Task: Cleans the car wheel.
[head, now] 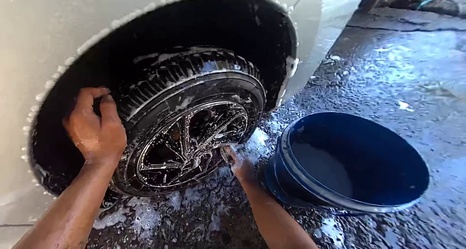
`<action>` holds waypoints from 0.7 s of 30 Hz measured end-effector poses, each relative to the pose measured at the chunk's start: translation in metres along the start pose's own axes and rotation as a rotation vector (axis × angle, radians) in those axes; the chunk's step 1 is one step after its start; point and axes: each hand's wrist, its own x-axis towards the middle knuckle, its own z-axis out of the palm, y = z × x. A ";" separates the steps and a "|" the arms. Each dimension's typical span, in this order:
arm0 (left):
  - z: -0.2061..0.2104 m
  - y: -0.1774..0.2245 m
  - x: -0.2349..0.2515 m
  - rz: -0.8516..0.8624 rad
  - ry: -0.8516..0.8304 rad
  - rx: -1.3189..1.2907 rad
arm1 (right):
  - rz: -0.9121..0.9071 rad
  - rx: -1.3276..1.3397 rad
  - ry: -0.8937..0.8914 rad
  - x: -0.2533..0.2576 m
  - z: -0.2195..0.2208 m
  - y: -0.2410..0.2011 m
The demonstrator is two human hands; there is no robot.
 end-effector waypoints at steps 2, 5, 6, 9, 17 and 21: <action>0.002 0.001 0.002 0.010 0.015 -0.038 | 0.099 0.299 -0.056 -0.016 0.032 -0.013; 0.002 0.003 -0.001 -0.008 0.029 -0.052 | 0.545 0.891 -0.182 -0.043 0.043 -0.081; 0.002 0.005 -0.001 -0.017 0.033 -0.046 | 0.636 1.156 -0.144 -0.039 0.032 -0.098; -0.001 0.008 -0.002 -0.036 0.018 -0.012 | 0.567 1.660 -0.182 -0.041 -0.030 -0.115; -0.002 0.014 -0.004 -0.066 0.014 0.003 | 0.807 1.896 -0.061 0.017 -0.071 -0.094; -0.001 0.006 -0.003 -0.064 0.000 0.027 | 0.476 1.169 0.113 -0.017 -0.065 -0.156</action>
